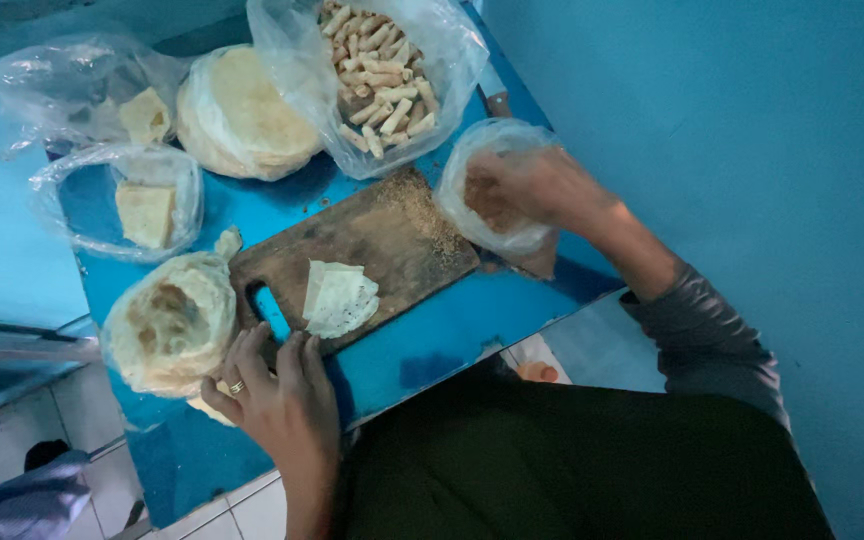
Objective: The person tears pieces from a stack of thin wafer sheets on a small cutting board, folds and presses the pieces by hand, and dips them into a plastic bag of brown powder. The person places the coated pieces into a plastic bag and reaches into a bag of fried snack sticks between pieces.
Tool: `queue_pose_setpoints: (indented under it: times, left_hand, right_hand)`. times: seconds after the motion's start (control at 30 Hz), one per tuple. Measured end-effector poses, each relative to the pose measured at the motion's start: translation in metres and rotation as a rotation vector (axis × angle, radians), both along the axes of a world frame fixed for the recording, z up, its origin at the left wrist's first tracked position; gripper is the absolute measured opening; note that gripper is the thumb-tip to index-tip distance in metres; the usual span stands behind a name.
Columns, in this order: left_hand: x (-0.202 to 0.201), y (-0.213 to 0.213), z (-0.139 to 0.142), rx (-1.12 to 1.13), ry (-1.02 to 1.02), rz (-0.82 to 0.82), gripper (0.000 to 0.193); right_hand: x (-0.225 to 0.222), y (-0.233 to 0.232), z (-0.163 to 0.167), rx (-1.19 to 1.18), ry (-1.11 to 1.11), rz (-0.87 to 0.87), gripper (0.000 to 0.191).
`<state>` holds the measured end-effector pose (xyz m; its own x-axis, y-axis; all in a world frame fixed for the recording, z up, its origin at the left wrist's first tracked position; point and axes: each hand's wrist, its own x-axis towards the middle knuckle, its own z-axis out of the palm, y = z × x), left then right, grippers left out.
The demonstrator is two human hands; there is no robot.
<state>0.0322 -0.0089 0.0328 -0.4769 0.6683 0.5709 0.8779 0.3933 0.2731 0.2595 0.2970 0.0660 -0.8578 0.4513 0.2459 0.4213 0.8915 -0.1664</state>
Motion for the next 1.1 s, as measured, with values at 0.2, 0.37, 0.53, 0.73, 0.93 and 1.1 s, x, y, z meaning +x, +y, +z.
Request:
queue_pose_setpoints:
  times: [0.2, 0.37, 0.53, 0.73, 0.93, 1.1]
  left_hand:
    - [-0.001, 0.002, -0.002, -0.006, -0.025, -0.007, 0.015]
    - [-0.01, 0.002, -0.008, 0.01, -0.064, -0.001, 0.017]
    - [-0.013, 0.007, -0.011, 0.001, -0.09, -0.002, 0.019]
    - [-0.012, 0.011, -0.016, 0.034, -0.108, -0.027, 0.023]
    - [-0.007, 0.017, -0.022, 0.021, -0.094, 0.02, 0.019]
    - [-0.008, 0.018, -0.023, 0.028, -0.123, 0.039, 0.02]
  right_hand:
    - [0.007, 0.003, -0.007, 0.101, 0.079, 0.12, 0.039]
    - [0.008, 0.015, -0.023, 0.083, 0.068, -0.006, 0.035]
    - [0.019, 0.005, -0.004, -0.216, 0.249, -0.245, 0.044]
    - [-0.007, -0.054, 0.03, -0.81, 0.669, -0.039, 0.048]
    - [-0.1, -0.12, -0.005, -0.705, 0.435, 0.15, 0.027]
    - [-0.123, -0.147, -0.017, -0.159, 0.307, 0.257, 0.023]
